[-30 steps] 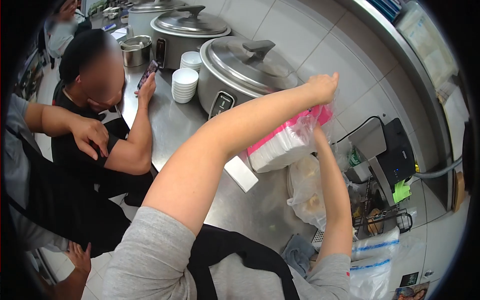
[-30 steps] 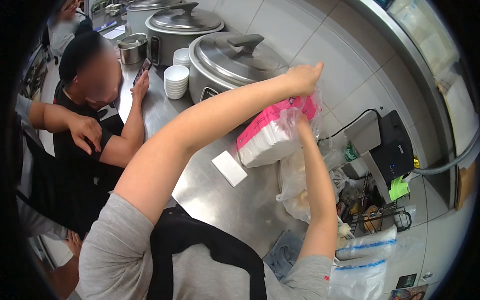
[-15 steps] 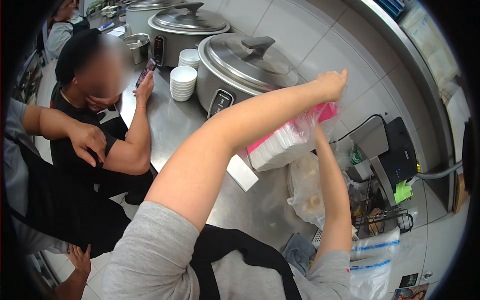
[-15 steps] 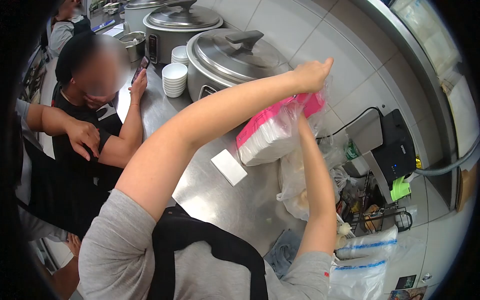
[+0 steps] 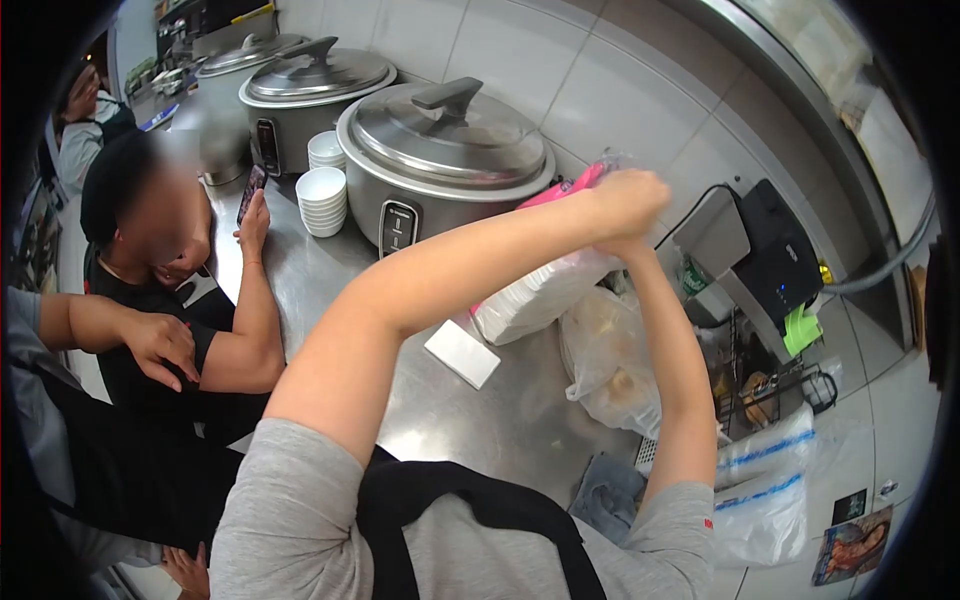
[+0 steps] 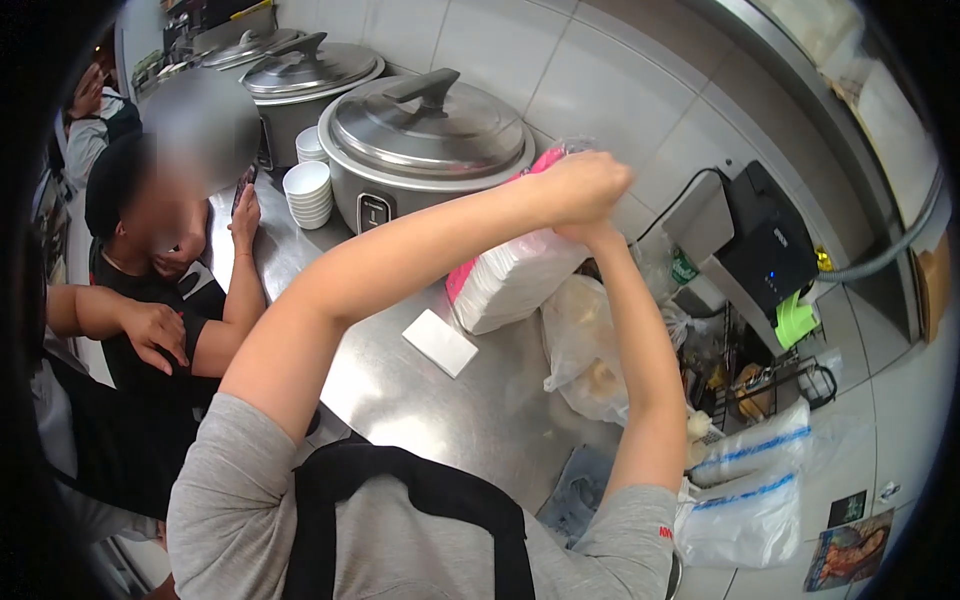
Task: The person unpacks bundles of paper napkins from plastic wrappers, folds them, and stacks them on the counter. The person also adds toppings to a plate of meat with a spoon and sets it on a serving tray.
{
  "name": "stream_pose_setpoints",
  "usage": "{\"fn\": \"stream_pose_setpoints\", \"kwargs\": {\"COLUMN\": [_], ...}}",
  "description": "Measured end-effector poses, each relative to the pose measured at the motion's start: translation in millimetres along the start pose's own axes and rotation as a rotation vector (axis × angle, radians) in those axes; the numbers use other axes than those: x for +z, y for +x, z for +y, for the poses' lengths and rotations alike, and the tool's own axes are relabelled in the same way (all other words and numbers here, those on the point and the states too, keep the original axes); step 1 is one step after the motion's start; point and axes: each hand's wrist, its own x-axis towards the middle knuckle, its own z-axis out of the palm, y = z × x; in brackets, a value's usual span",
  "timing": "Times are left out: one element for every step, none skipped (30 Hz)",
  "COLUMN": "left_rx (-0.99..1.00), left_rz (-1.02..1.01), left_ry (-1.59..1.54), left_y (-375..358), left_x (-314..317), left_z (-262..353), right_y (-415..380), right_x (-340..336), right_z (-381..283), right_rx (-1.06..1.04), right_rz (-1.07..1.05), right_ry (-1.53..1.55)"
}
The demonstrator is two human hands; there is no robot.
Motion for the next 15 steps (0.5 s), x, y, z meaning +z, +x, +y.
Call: {"fn": "stream_pose_setpoints", "kwargs": {"left_rx": [-0.076, -0.120, -0.159, -0.212, -0.082, -0.082, -0.089, -0.093, -0.094, -0.093, -0.123, -0.119, -0.086, -0.052, 0.005], "left_rz": [-0.202, -0.171, -0.129, -0.255, -0.371, -0.506, -0.642, -0.647, -0.728, -0.808, -0.951, -0.959, -0.973, -0.986, -1.048], "left_ry": [0.195, 0.168, 0.153, 0.094, 0.132, 0.093, 0.048, 0.055, 0.125, 0.193, 0.210, 0.211, 0.283, 0.355, 0.313], "left_y": [-1, -10, -17, -23, -29, -33, -39, -45, -53, -57, -59, -61, -66, -71, -71], "left_x": [22, 54, 77, 82, 97, 94, 90, 86, 81, 74, 66, 60, 57, 55, 60], "left_z": [-7, -18, -33, -36, -47, -44, -39, -31, -22, -14, -8, -4, -2, -1, -7], "right_y": [0, 5, 4, 5, 5, 6, 9, 11, 13, 13, 13, 12, 13, 16, 21], "right_x": [26, 36, 22, 20, 23, 26, 22, 14, 10, 15, 19, 22, 22, 19, 15], "right_z": [32, 52, 29, 27, 28, 28, 23, 14, 6, 5, 7, 8, 2, -7, -13], "right_rx": [0.054, 0.098, 0.127, 0.117, 0.071, 0.029, 0.026, 0.110, 0.195, 0.194, 0.194, 0.197, 0.202, 0.206, 0.208], "right_rz": [-0.114, -0.216, -0.178, -0.150, -0.248, -0.354, -0.345, -0.468, -0.593, -0.591, -0.628, -0.666, -0.669, -0.724, -0.777], "right_ry": [0.016, 0.026, 0.203, 0.194, 0.070, -0.050, -0.047, -0.091, -0.132, -0.123, -0.134, -0.145, -0.134, -0.163, -0.197]}}
